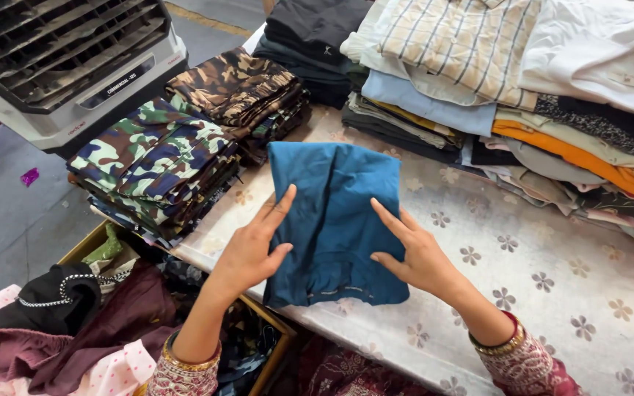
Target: Fold black trousers, a blue t-shirt, and a light blue patterned long-sleeved shirt.
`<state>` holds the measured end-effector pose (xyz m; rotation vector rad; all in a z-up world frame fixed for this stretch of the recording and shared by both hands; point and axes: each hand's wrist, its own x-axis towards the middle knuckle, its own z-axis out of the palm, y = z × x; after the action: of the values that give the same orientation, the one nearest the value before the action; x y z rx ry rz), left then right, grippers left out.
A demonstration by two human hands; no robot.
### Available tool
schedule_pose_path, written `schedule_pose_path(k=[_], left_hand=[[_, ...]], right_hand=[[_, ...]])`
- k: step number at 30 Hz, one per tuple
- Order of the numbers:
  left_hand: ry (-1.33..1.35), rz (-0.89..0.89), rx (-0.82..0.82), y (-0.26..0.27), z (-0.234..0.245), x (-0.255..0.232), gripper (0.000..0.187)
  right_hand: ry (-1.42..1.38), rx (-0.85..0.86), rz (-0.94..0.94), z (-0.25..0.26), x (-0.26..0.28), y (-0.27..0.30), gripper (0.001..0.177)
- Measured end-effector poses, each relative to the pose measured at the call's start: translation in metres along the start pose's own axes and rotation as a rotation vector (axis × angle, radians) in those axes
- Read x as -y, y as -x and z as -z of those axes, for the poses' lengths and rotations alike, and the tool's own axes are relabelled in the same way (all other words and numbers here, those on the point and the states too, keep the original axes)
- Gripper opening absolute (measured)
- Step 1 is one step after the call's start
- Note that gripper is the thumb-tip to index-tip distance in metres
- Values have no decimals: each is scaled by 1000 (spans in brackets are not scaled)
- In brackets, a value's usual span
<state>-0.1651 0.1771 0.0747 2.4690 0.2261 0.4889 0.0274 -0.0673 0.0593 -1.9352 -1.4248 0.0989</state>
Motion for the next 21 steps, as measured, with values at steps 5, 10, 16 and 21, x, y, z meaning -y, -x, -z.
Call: schedule_pose_path(k=[5,10,16,21], left_hand=[[-92,-53,139,-24,27,31,100],[-202,-64,276,-72,28,124,102],[-100,367,325,-65,1,197,107],[-97,391,270,-24,-12,224,99]], right_hand=[[-136,30,-76,-29,-2,-11,94],[-328,-64,-141,-93,-5,-16,98],[-641,156,-368,-128,10,-22,108],[-425,55,-60,-160,-25,-16,105]])
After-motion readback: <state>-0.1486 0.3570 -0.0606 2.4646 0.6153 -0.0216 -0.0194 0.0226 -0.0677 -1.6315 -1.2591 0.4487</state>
